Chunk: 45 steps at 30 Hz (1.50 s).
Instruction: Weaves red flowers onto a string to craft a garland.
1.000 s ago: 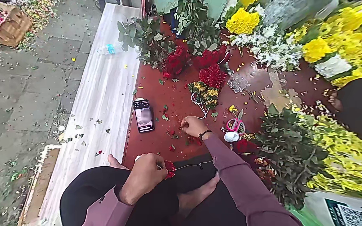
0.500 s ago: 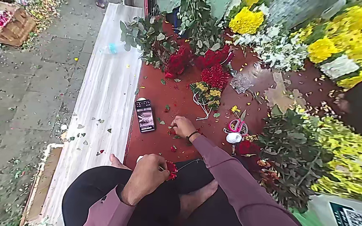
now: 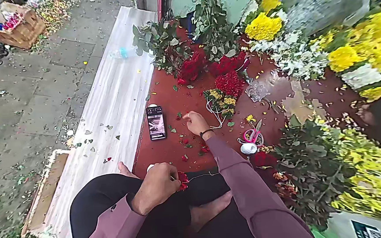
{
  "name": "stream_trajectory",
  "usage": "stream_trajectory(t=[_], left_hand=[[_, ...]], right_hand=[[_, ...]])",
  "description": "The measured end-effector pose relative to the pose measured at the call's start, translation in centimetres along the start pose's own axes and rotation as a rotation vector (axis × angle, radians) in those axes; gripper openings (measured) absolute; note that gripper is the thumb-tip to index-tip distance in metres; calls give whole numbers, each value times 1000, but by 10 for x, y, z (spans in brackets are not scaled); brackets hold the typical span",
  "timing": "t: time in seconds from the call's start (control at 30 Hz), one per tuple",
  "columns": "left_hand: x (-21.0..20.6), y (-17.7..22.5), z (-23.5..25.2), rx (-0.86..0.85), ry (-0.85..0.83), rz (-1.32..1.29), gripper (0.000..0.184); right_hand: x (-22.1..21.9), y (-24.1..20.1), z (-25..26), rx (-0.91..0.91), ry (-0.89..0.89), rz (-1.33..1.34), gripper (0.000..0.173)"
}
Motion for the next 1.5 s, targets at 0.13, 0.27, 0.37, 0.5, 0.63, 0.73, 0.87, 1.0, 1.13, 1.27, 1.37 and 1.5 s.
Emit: stream_trajectory(t=[0.13, 0.27, 0.37, 0.5, 0.63, 0.73, 0.87, 1.0, 1.13, 1.27, 1.37, 1.5], left_hand=[[-1, -2, 2, 16, -6, 11, 12], [-1, -1, 1, -3, -5, 3, 13], [-1, 0, -1, -25, -10, 15, 13], [0, 2, -6, -29, -21, 29, 13], [2, 3, -8, -21, -5, 24, 12], [3, -1, -5, -8, 21, 40, 12], [5, -6, -4, 19, 40, 48, 12], [5, -7, -2, 51, 26, 60, 12], [4, -6, 3, 30, 7, 43, 14], [8, -14, 0, -16, 20, -63, 19], [15, -14, -3, 13, 89, -95, 16], [23, -17, -1, 50, 206, -104, 14]], right_hand=[[-46, 0, 56, -2, -21, -115, 45], [-63, -19, 24, 134, -19, -118, 21], [-70, -25, -23, 240, -204, -163, 16], [-58, -5, -71, 163, -417, 66, 26], [-28, 11, -65, -119, -128, 182, 23], [-48, 9, -55, -151, -252, -20, 31], [-75, -25, -81, 48, -580, 22, 27], [-64, -24, -68, 39, -349, 70, 35], [-75, -21, -49, 178, -319, -37, 47], [-54, -35, -74, 147, -425, 205, 39], [-20, -36, -108, 36, -461, 560, 31], [13, -44, -170, 85, -661, 935, 36]])
Point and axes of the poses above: each hand's wrist, its own z-axis towards the middle knuckle, its own x-axis out of the back of the hand, y = z × x, the point moved 3 cm from there along z, towards the middle knuckle, and after that the axes turned 2 degrees about -y, right-handed, at the moved point
